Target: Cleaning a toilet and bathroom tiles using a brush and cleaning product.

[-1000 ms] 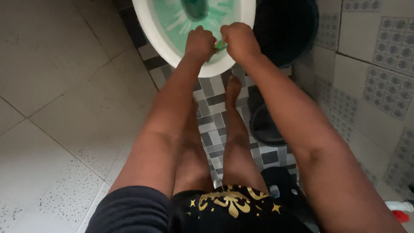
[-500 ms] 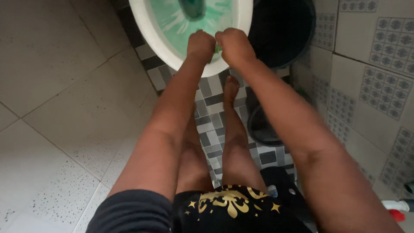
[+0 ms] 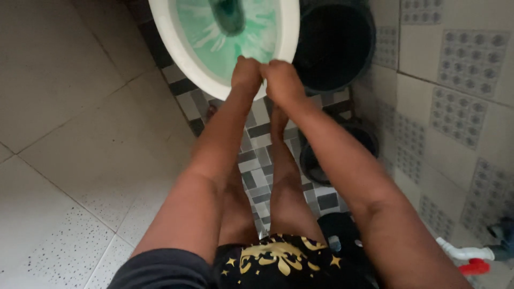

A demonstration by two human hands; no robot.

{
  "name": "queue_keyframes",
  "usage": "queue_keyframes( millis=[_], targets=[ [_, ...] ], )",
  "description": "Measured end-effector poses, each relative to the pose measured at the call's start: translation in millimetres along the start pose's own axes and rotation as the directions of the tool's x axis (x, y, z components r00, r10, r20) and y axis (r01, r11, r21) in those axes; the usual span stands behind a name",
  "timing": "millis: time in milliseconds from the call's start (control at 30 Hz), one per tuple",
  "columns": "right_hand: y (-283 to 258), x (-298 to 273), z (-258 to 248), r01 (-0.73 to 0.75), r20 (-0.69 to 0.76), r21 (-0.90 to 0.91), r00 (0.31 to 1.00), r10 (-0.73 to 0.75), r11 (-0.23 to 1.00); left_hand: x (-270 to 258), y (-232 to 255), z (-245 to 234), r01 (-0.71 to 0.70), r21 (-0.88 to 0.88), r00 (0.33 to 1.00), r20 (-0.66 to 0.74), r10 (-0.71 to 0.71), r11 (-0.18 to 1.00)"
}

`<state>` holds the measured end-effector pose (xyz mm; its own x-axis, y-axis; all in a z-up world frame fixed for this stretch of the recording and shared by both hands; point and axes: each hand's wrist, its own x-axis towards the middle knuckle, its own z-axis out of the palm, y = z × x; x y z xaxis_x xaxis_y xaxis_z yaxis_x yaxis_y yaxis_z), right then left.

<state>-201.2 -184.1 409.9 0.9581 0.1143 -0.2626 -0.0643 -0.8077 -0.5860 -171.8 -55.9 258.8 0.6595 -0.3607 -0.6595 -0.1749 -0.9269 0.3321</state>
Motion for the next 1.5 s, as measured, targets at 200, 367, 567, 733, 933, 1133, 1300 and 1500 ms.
queue_keyframes(
  millis=[200,367,567,733,933,1133,1300,1500],
  targets=[
    [-6.9,-28.9,-7.3,-0.038,-0.066,0.061,0.997,0.042,0.997,-28.1,13.1,-17.6,-0.161,0.095,0.987,-0.002,0.162,0.982],
    [-19.6,-38.1,-7.1,-0.039,-0.085,0.046,0.995,0.043,0.998,-35.9,5.6,-23.0,-0.292,0.34,0.948,-0.022,0.318,0.894],
    [-28.8,-67.0,1.5,-0.007,-0.123,0.116,0.992,0.022,0.993,-60.6,2.8,-39.8,-0.269,0.198,0.953,-0.086,0.29,0.943],
    [-47.4,-83.1,-16.8,-0.001,-0.129,0.019,0.992,0.004,1.0,-74.1,12.6,-33.6,-0.267,0.148,0.939,-0.183,0.292,0.952],
    [-89.7,-83.7,-43.2,-0.044,-0.146,0.065,0.988,0.053,0.997,-83.0,5.3,-53.2,-0.384,0.147,0.872,-0.267,0.41,0.912],
    [-111.6,-89.7,-59.9,-0.033,-0.254,0.067,0.966,0.049,0.997,-142.1,-6.0,-125.7,-0.542,0.017,0.767,-0.398,0.503,0.84],
    [-112.9,-114.5,-76.7,-0.199,-0.289,0.547,0.867,0.407,0.813,-208.3,-0.9,-218.3,-0.485,0.08,0.708,-0.548,0.445,0.871],
    [-88.8,-140.4,-110.8,0.006,-0.055,0.997,0.755,0.653,0.078,-257.8,-44.7,-221.9,-0.341,-0.369,0.709,-0.705,-0.021,0.864]
  ],
)
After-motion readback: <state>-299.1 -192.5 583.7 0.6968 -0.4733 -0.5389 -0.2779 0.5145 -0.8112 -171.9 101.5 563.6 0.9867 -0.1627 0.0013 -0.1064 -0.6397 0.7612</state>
